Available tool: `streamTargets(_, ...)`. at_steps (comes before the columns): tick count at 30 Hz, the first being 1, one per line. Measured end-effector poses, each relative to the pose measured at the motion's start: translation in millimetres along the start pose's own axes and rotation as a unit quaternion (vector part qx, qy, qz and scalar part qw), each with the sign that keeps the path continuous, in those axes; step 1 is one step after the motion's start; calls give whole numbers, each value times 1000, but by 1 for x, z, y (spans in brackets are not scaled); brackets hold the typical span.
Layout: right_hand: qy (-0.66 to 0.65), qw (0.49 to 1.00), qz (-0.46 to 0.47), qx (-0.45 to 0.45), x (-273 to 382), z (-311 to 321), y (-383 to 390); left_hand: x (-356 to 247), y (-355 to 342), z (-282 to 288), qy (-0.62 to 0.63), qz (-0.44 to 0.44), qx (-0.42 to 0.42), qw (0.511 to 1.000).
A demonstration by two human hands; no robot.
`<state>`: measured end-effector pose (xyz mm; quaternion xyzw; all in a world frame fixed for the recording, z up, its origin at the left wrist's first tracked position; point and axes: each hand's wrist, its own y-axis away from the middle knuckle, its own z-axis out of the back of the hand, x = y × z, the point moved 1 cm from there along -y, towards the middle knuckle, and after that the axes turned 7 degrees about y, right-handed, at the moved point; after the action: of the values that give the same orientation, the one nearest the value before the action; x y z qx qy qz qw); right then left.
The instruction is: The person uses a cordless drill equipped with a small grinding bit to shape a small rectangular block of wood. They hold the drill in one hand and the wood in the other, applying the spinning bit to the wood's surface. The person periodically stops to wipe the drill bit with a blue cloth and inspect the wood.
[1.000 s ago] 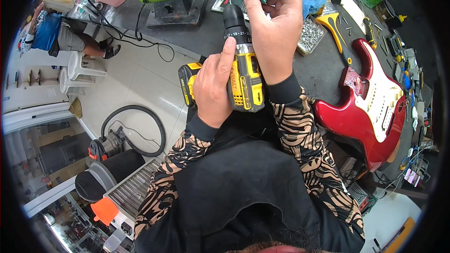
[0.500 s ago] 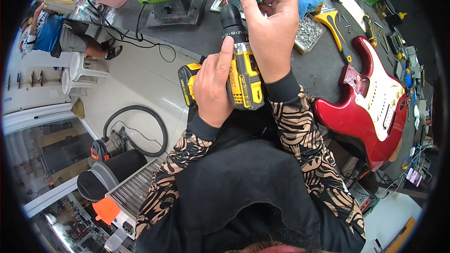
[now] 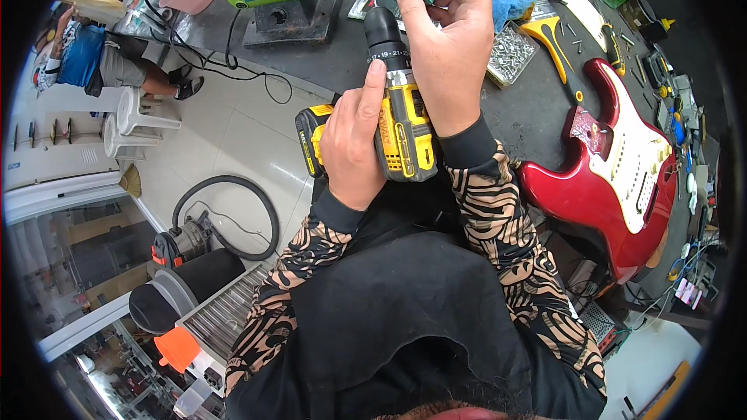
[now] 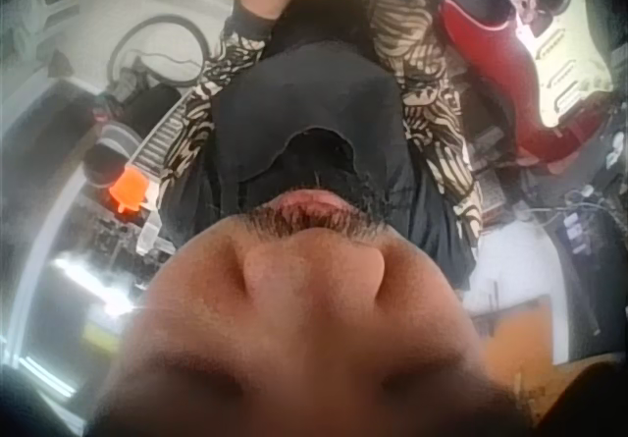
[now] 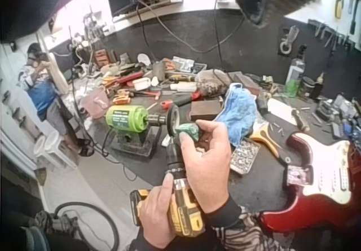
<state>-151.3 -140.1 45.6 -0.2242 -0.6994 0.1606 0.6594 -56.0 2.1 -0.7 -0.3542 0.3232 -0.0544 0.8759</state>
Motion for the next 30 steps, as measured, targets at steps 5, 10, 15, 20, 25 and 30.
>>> streamTargets(5, -12, 999, 5, -34, 2, 7, 2, 23, 17, 9, 123, 83, -67, 987)
streamTargets(10, 199, 975, 42, 87, 33, 45, 25, 38, 21, 65, 559, 232, -73, 793)
streamTargets(15, 479, 844, 124, 206, 49, 57, 40, 80, 34, 98, 859, 226, -10, 460)
streamTargets(20, 510, 828, 127, 194, 47, 59, 38, 107, 50, 84, 907, 140, 74, 391)
streamTargets(25, 619, 740, 186, 185, 56, 81, -21, 109, 55, 72, 928, 100, 129, 335)
streamTargets(30, 669, 638, 349, 149, -23, 113, -122, 107, 46, 52, 953, 75, 159, 247)
